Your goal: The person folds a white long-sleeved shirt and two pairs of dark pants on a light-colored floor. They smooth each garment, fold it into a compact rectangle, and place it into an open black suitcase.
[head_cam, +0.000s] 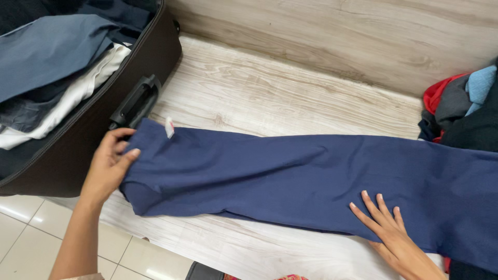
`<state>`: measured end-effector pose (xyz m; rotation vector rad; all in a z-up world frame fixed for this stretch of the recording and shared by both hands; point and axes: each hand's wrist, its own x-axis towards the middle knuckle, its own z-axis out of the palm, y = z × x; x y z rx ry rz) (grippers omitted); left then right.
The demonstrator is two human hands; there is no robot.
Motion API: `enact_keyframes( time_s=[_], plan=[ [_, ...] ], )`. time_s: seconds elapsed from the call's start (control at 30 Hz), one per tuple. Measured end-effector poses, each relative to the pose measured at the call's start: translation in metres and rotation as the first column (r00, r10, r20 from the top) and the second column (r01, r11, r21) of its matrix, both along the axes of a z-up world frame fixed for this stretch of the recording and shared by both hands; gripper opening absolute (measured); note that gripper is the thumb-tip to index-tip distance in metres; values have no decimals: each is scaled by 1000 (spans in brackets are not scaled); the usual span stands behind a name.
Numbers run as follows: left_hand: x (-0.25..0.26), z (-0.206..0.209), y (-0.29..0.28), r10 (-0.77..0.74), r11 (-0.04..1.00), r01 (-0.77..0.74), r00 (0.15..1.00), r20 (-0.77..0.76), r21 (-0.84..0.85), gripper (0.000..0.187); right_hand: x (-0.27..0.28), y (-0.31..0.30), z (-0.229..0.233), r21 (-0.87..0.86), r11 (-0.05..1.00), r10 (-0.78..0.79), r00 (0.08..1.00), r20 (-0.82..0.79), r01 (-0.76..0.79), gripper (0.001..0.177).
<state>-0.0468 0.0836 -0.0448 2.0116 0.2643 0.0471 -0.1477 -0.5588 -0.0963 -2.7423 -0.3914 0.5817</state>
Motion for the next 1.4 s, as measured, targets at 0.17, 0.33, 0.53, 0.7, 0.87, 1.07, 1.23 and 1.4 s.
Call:
enact_keyframes(
  time_s=[0.17, 0.33, 0.53, 0.7, 0.87, 1.07, 1.23, 1.4],
  plan=[
    [2, 3, 2, -105, 369, -166, 970, 219, 914, 30, 0, 12, 9, -135, 990, 30, 1000, 7, -28, 97],
    [15, -14, -6, -53, 366, 14, 999, 6, 931, 47, 5, 40, 18, -395, 919, -66, 991, -119, 14, 104],
    [-2, -18, 35, -279, 741, 237, 960, -34, 629, 98, 2, 44, 23, -245, 969, -3, 1000, 5, 4, 108],
    [-27, -10, 54, -145, 837, 242, 963, -227, 491, 117, 3, 65, 15, -214, 977, 35, 996, 82, -16, 108],
    [-41, 6, 7, 96, 507, -23, 995, -30, 862, 69, 12, 64, 20, 6, 998, -65, 983, 173, 65, 92],
    [-49, 5, -1, 16, 617, -132, 988, 155, 776, 36, 3, 93, 28, 53, 995, 52, 896, 440, -84, 84],
    [-52, 3, -14, -81, 475, -199, 960, 268, 857, 36, 3, 162, 29, -38, 923, 307, 676, 670, -382, 60],
    [-36, -9, -41, -244, 572, -32, 948, 206, 820, 37, 4, 227, 25, 94, 711, 557, 640, 530, -697, 44]
  ],
)
